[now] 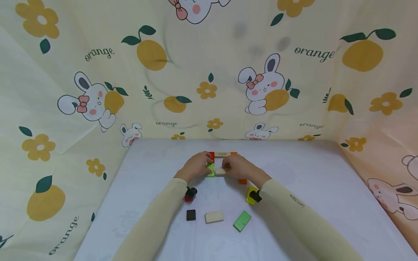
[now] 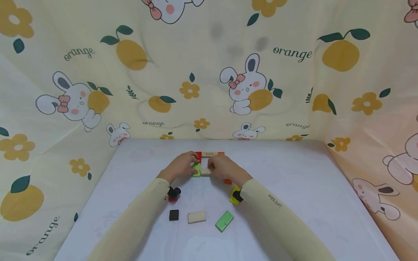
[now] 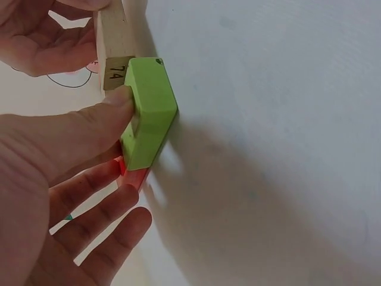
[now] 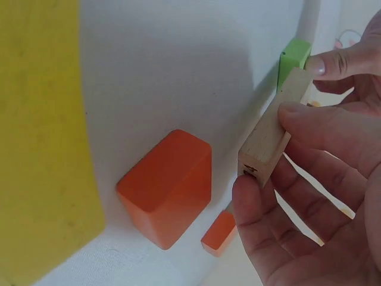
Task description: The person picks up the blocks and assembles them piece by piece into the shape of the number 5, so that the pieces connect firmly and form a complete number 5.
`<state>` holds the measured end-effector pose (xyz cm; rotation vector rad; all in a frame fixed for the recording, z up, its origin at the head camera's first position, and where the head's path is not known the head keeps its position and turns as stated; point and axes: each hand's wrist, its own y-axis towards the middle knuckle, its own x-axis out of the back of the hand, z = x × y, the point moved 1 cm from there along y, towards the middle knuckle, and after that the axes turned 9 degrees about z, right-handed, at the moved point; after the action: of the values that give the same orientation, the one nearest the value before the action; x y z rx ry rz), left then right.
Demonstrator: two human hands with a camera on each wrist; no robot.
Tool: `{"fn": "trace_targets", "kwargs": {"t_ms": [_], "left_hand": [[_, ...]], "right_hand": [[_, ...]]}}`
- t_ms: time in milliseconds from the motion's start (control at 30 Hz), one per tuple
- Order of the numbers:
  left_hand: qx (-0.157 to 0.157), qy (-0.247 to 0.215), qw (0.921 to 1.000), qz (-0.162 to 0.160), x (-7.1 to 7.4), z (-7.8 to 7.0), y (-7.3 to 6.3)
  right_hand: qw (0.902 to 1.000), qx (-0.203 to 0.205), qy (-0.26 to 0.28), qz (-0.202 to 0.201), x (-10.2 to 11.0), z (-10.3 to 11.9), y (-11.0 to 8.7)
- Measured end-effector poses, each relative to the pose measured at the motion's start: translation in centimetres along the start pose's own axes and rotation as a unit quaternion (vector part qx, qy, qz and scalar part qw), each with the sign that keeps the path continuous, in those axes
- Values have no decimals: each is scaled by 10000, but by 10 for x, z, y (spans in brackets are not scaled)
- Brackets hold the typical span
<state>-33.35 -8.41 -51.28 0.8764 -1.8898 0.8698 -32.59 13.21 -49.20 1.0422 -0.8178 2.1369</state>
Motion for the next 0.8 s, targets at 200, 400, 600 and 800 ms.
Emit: {"fn": "trace_targets", "kwargs": {"t_ms": [200, 400, 600, 800], "left_hand": [[-34, -1, 10000, 13, 1, -1, 0], [38, -9, 10000, 66, 2, -1, 0], [53, 54, 9999, 81, 2, -1, 1], [108, 90, 9998, 142, 4, -4, 1]], "right_hand": [[10000, -46, -51, 13, -3, 0, 3], [9997, -193, -20, 116, -7, 0, 6], [9994, -302, -33, 184, -10, -2, 10], [9992, -269, -124, 260, -10, 0, 10]]}}
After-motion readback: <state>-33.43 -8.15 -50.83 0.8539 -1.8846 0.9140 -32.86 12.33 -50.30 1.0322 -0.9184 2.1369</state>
